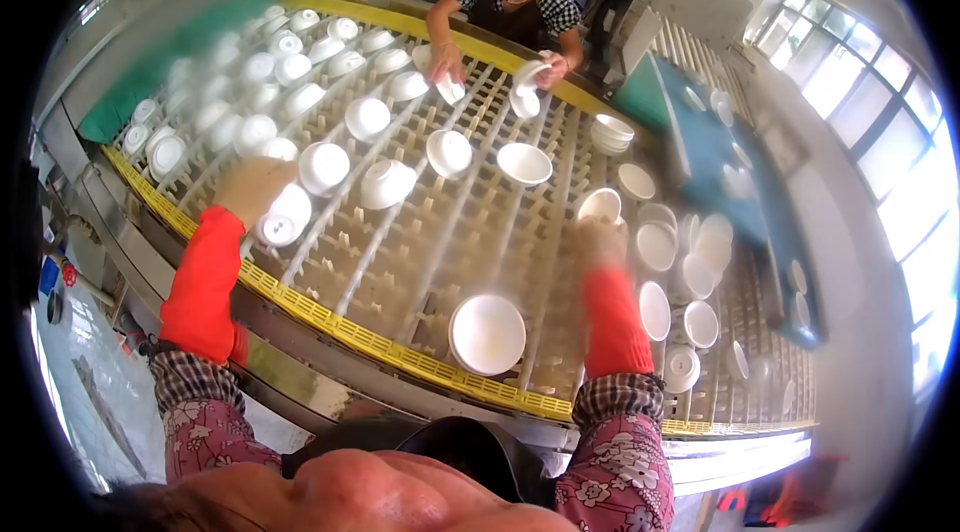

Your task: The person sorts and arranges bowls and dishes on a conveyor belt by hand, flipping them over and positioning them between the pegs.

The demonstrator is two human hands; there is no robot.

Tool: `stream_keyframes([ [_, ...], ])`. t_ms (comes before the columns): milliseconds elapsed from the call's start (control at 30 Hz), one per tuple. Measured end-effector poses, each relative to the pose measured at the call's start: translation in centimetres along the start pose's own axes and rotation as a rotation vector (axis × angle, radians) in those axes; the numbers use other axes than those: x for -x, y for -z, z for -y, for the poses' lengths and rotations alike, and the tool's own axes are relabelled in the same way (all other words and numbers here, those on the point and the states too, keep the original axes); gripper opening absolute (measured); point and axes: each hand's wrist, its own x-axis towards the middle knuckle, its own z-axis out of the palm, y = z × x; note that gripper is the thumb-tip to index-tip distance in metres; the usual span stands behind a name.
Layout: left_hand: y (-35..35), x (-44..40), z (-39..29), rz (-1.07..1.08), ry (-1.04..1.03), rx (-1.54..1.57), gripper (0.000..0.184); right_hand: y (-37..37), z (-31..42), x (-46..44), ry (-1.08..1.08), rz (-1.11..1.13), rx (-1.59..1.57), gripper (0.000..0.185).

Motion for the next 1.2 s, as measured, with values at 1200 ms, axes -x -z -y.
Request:
stream_keyframes([
  [1200, -8.8, 11.2, -21.1, 0.734, -0.672, 0.135, 0.031, 6.2, -6.4, 11.4, -0.022, 0.168, -0.095, 0.051],
])
